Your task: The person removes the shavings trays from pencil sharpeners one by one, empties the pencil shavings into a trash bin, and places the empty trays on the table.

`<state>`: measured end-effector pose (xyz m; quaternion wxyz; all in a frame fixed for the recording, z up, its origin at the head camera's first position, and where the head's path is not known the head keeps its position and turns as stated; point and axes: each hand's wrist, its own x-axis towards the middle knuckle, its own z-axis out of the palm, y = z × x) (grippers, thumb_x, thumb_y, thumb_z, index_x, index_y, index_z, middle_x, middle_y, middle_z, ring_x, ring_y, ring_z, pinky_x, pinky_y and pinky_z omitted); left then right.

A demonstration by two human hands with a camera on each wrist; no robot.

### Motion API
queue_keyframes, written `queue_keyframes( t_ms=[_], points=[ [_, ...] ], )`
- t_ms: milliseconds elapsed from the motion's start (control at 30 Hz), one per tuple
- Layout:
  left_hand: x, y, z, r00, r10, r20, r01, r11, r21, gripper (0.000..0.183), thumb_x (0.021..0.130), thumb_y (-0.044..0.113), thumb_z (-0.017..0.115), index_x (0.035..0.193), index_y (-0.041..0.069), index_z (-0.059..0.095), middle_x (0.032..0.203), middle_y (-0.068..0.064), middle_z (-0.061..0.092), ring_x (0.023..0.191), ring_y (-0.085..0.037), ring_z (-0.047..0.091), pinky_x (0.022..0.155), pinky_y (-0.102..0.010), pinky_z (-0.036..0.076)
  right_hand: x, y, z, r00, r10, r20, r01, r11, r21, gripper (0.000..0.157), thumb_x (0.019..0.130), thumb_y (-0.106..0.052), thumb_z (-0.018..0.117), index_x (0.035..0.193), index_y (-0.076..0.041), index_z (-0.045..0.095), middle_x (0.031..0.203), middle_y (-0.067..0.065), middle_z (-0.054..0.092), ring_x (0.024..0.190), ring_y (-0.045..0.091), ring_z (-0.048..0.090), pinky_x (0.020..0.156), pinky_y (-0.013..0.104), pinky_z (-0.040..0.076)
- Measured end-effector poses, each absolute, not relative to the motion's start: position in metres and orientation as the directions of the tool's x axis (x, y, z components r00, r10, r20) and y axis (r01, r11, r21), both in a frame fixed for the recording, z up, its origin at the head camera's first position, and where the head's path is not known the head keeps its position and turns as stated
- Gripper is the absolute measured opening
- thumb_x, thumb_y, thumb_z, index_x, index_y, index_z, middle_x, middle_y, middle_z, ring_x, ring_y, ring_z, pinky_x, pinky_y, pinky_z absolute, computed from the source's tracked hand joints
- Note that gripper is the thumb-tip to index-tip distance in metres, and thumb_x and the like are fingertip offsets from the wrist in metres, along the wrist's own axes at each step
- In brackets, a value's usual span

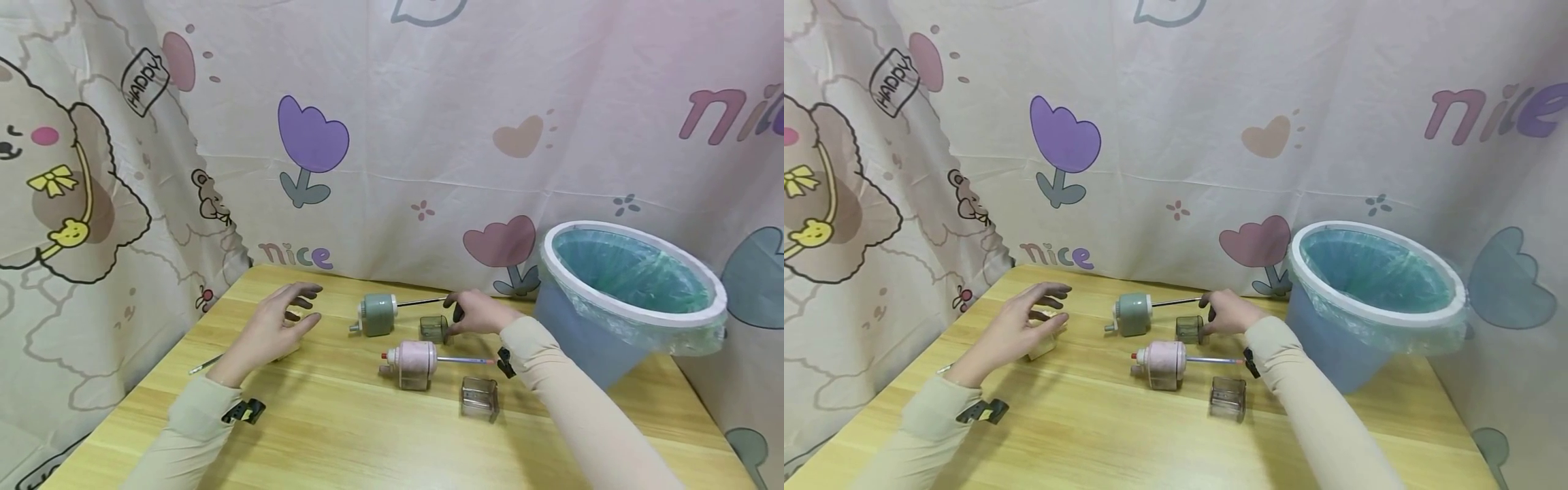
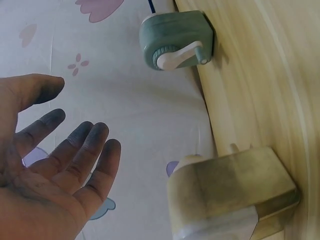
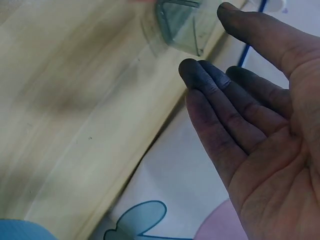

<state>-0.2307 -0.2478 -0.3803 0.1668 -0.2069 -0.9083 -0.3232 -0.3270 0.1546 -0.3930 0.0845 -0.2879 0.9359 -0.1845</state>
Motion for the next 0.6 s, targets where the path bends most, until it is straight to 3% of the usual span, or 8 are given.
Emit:
queue_keyframes(
  t_ms=[300, 600],
  points=[
    [-0.227, -0.259, -0.374, -0.862, 0.256, 0.437, 0.470, 0.725, 0.503, 0.045, 0.101, 0.016, 0.074, 0.143, 0.006, 0.061, 0.136, -0.019, 0.069, 0.112, -0.036, 0.073, 0.087, -0.046, 0.066, -0.316, 0.167, -0.379, -0.819, -0.573, 0.011, -0.521, 0.737, -0.431, 0.057, 0.091, -0.020, 0.087, 0.134, 0.008, 0.065, 0.098, 0.012, 0.078, 0.088, 0.017, 0.077, 0.083, 0.036, 0.065],
    [-0.225, -0.270, -0.375, -0.868, 0.233, 0.439, 0.447, 0.750, 0.487, 0.044, 0.101, 0.017, 0.074, 0.143, 0.007, 0.061, 0.134, -0.018, 0.070, 0.114, -0.035, 0.071, 0.088, -0.050, 0.065, -0.308, 0.172, -0.372, -0.812, -0.580, 0.064, -0.545, 0.714, -0.439, 0.054, 0.094, -0.024, 0.084, 0.135, 0.006, 0.066, 0.096, 0.006, 0.078, 0.088, 0.015, 0.077, 0.081, 0.034, 0.065]
  ],
)
